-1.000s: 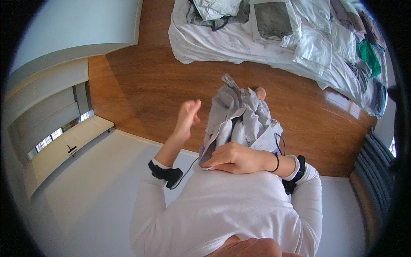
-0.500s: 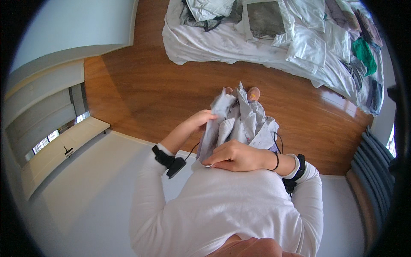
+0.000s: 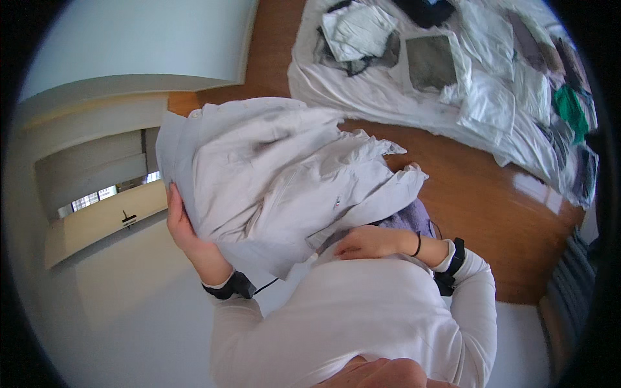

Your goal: The person folds a pair of light gray trousers on a bed, then carries the folded item to a closet and places it on a shelf.

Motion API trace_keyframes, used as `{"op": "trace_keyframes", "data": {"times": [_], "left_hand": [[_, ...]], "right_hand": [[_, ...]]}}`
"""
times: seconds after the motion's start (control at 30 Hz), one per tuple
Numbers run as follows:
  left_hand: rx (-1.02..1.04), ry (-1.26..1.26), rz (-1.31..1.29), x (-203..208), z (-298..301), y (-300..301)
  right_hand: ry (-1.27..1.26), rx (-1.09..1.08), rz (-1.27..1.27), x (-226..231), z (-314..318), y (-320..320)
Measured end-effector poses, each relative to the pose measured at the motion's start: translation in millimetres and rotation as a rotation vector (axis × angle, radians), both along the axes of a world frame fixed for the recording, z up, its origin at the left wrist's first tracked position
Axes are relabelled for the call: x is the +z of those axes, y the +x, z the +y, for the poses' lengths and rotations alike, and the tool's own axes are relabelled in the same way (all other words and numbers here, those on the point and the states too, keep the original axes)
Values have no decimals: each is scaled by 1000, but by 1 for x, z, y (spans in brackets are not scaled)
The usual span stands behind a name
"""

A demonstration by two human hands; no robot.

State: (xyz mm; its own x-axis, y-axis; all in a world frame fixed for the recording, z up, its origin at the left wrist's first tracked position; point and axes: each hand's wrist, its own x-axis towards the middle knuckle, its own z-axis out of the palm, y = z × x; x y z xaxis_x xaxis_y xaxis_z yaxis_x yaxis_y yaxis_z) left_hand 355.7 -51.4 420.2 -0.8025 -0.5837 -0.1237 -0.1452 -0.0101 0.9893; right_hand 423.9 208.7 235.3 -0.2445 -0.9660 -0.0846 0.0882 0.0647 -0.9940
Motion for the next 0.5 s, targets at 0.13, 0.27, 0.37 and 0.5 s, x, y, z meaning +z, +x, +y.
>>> {"op": "trace_keyframes", "data": {"times": [0.13,0.27,0.37,0.5], "left_hand": [[-38,52,250,28,-11,8],[-230,118,391,47,-24,16],[-97,-88,432,54,-22,18],[-42,-293,471,60,-9,11]], "right_hand": [[-90,-345,52,-11,8,-15],[-20,-729,34,-3,14,-53],[-82,-869,163,14,0,-81],[-192,-1048,510,46,-46,-109]]}}
